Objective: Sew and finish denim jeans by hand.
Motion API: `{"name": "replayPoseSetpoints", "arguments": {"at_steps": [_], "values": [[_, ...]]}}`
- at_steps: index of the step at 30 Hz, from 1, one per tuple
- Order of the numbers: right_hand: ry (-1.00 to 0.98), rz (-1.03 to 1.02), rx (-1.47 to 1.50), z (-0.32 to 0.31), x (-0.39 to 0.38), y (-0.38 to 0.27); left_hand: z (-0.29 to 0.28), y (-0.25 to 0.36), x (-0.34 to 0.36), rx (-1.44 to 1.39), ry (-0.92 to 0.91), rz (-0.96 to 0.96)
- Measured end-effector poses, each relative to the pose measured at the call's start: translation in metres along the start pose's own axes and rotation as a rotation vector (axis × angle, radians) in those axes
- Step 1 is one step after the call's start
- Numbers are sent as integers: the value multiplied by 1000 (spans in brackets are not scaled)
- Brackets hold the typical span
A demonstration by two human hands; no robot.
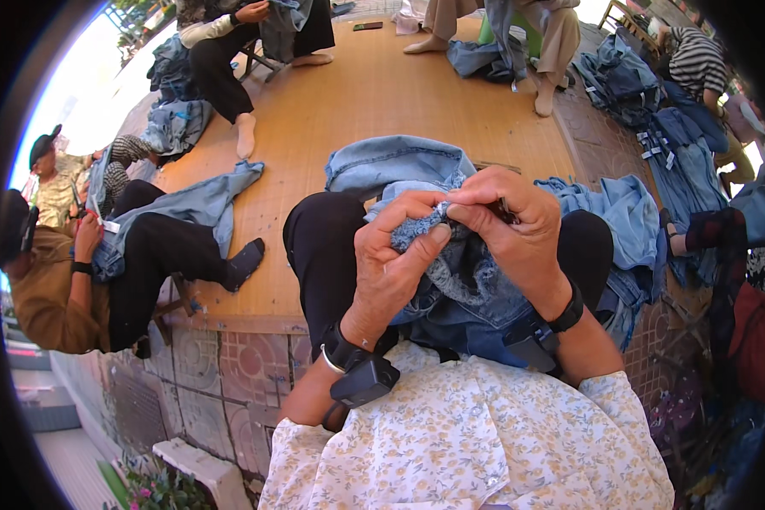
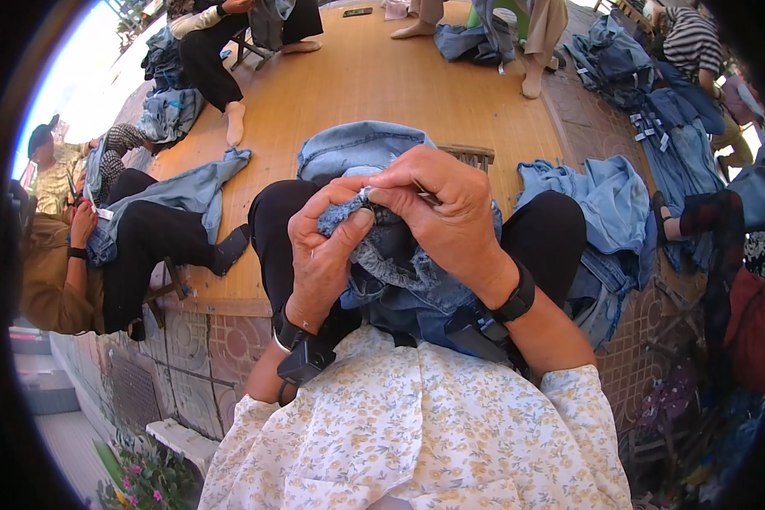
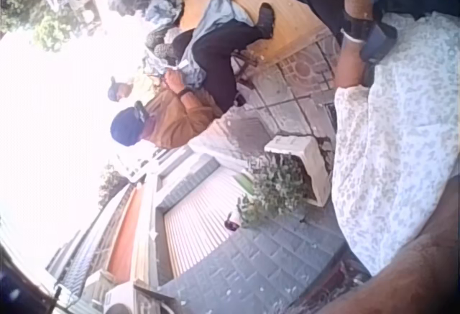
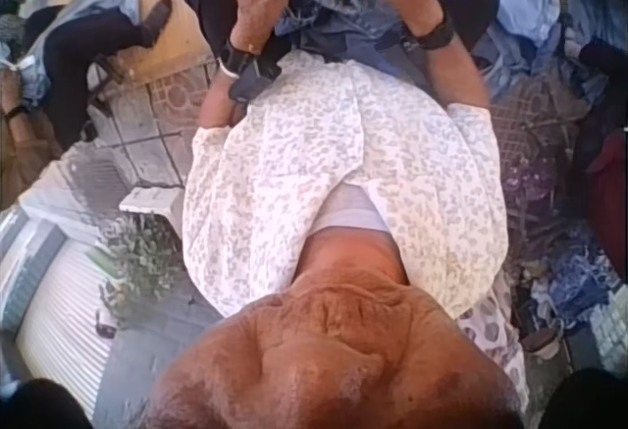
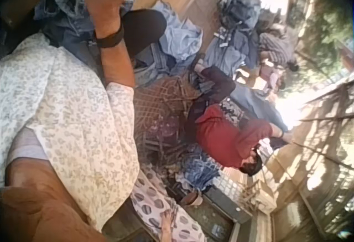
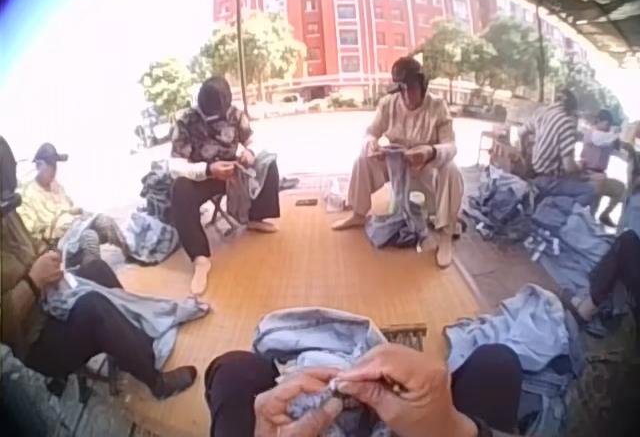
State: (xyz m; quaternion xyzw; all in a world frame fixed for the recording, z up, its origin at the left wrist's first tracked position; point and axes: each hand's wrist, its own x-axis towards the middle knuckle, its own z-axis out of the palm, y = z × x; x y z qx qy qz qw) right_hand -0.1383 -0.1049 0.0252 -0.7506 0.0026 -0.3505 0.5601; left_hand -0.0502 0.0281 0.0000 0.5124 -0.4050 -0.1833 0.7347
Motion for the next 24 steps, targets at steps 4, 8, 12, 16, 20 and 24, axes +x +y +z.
{"name": "replayPoseSetpoints", "arguments": {"at_steps": [4,8,12,16,20,24], "values": [[64,-239,-264,5,-2,3,4,-3,-6,-142,60,-79],[44,-45,-93,6,-8,-1,2,-1,-9,-325,78,-240],[71,130,143,2,-11,-4,5,0,-10,-472,51,-330],[68,143,117,1,-10,6,15,-2,-6,-437,97,-151],[23,-106,-168,-2,-9,5,10,-3,-10,-372,54,-256],[49,76,123,1,-14,3,10,-3,-11,-490,69,-335]]}}
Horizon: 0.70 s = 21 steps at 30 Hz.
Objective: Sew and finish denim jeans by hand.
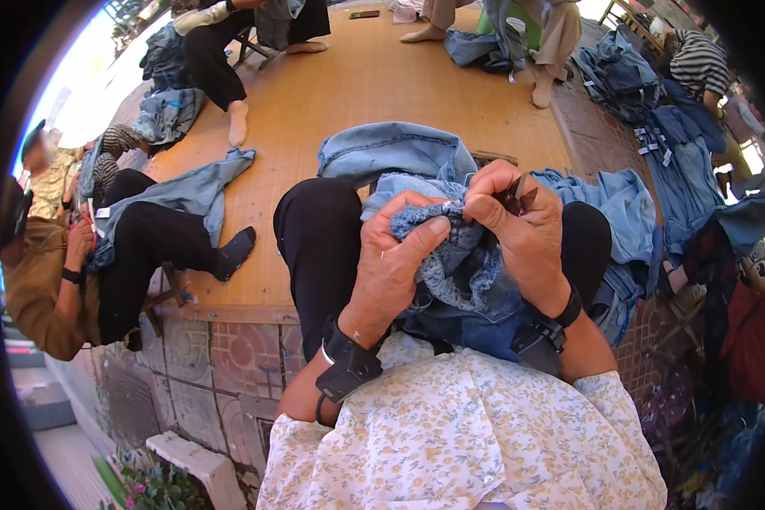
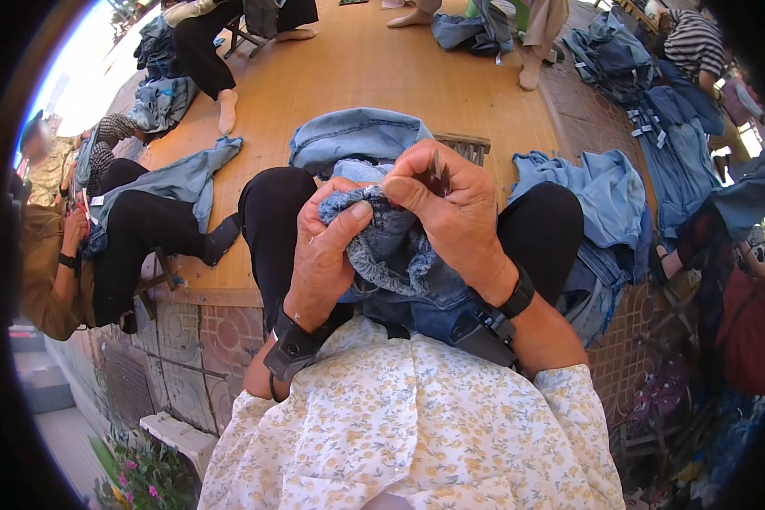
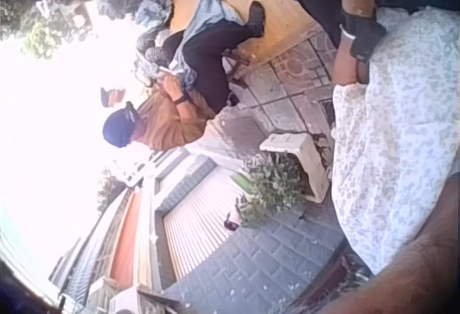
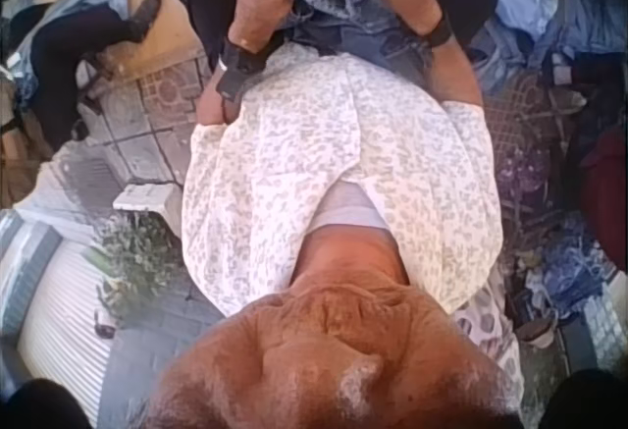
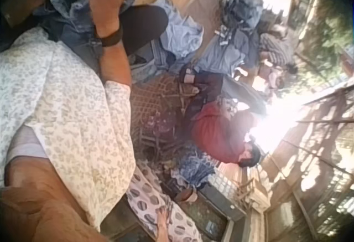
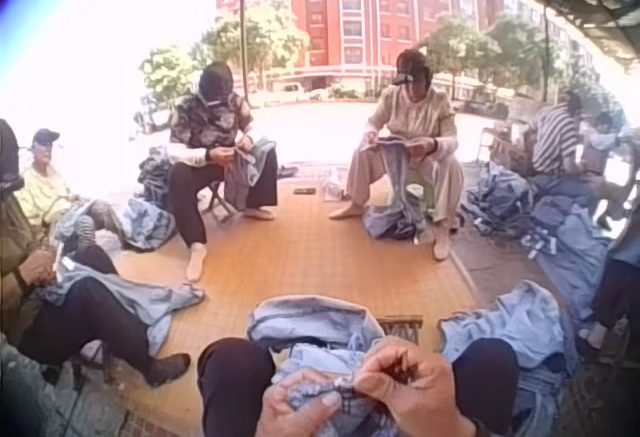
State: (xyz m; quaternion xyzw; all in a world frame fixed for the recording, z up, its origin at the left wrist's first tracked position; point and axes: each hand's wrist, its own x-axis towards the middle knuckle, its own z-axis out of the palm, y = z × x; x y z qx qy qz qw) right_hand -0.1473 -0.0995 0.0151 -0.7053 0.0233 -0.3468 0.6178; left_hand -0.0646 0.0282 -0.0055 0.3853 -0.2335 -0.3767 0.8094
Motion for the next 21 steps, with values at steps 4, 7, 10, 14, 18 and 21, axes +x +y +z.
{"name": "replayPoseSetpoints", "arguments": {"at_steps": [4,7,10,14,18,21], "values": [[-1,259,219,-2,-1,-3,-3,-1,-1,-94,-12,-65],[-26,375,293,-6,-3,-2,-4,-2,-1,-208,-17,-91],[-4,442,379,-5,-1,0,-4,-2,-1,-271,-24,-107],[-1,456,431,-6,-1,3,-3,-3,1,-252,7,-148],[-5,476,470,-4,-2,2,-5,-4,0,-248,6,-166],[-14,493,495,-3,-3,3,0,-2,-2,-291,13,-133]]}}
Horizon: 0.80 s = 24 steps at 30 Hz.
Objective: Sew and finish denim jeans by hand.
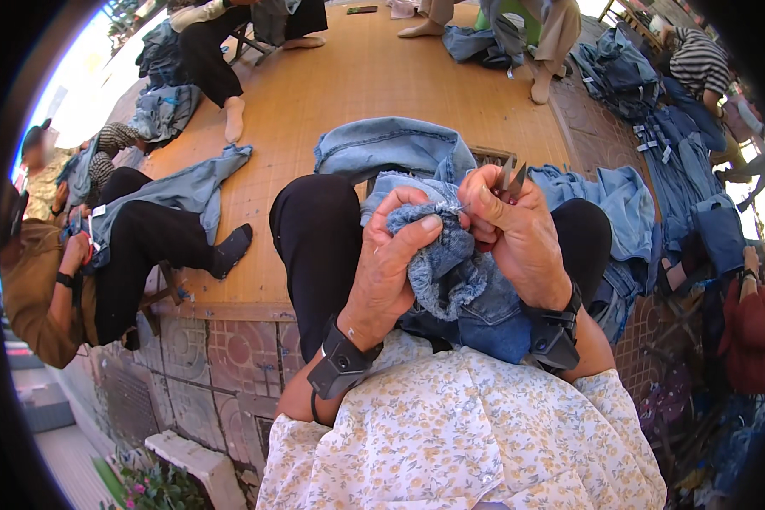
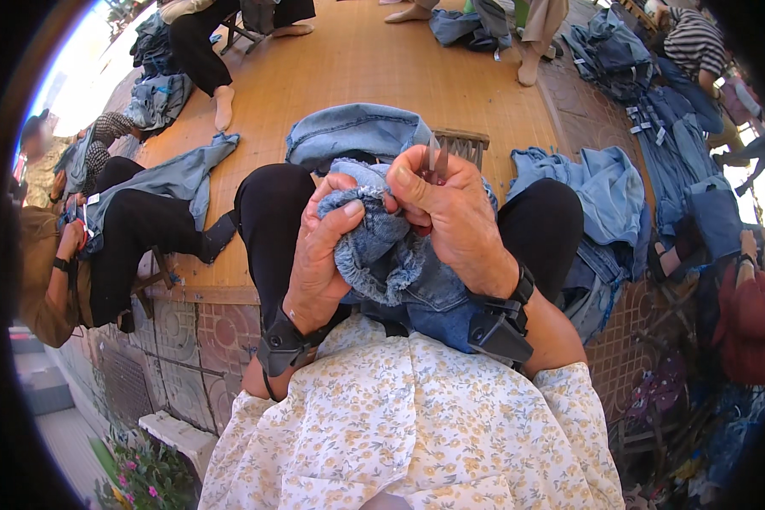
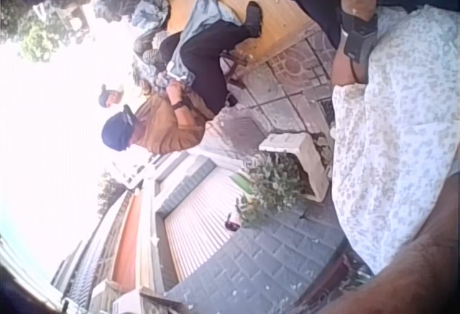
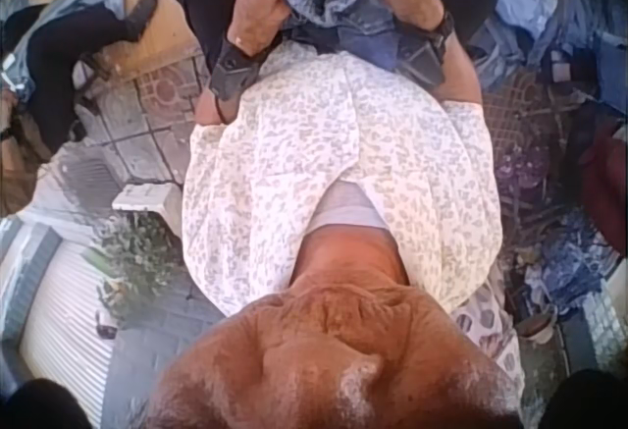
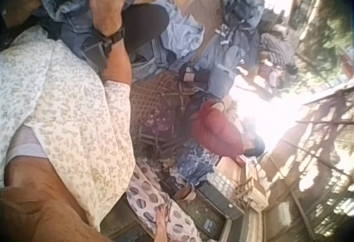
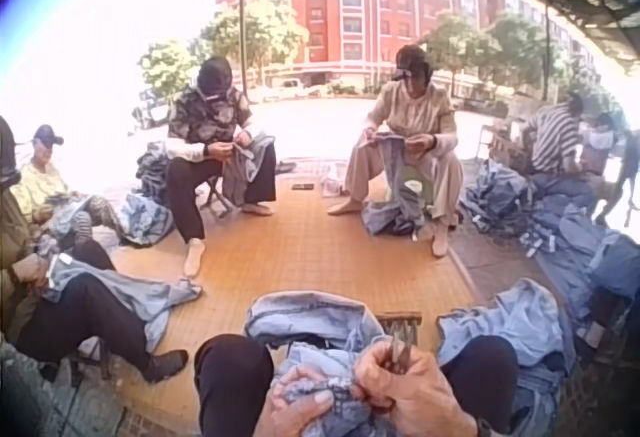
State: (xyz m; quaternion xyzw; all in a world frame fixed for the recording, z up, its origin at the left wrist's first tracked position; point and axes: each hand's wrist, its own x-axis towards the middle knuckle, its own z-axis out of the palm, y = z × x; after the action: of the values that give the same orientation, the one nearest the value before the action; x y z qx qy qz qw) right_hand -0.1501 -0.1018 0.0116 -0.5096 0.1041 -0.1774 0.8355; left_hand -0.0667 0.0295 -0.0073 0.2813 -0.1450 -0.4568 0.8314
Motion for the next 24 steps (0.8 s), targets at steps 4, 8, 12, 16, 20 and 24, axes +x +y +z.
{"name": "replayPoseSetpoints", "arguments": {"at_steps": [4,8,12,16,20,24], "values": [[19,-21,-77,0,-1,-1,11,0,-2,13,47,41],[16,-94,-227,5,-4,1,3,-3,-2,168,1,62],[1,-181,-293,5,-5,4,1,-2,1,368,-3,90],[17,-100,-318,5,-5,-2,-3,-4,2,296,18,55],[19,-66,-378,3,-3,-4,-5,-2,4,223,15,15],[2,-131,-456,5,-2,-3,1,-3,1,307,6,39]]}}
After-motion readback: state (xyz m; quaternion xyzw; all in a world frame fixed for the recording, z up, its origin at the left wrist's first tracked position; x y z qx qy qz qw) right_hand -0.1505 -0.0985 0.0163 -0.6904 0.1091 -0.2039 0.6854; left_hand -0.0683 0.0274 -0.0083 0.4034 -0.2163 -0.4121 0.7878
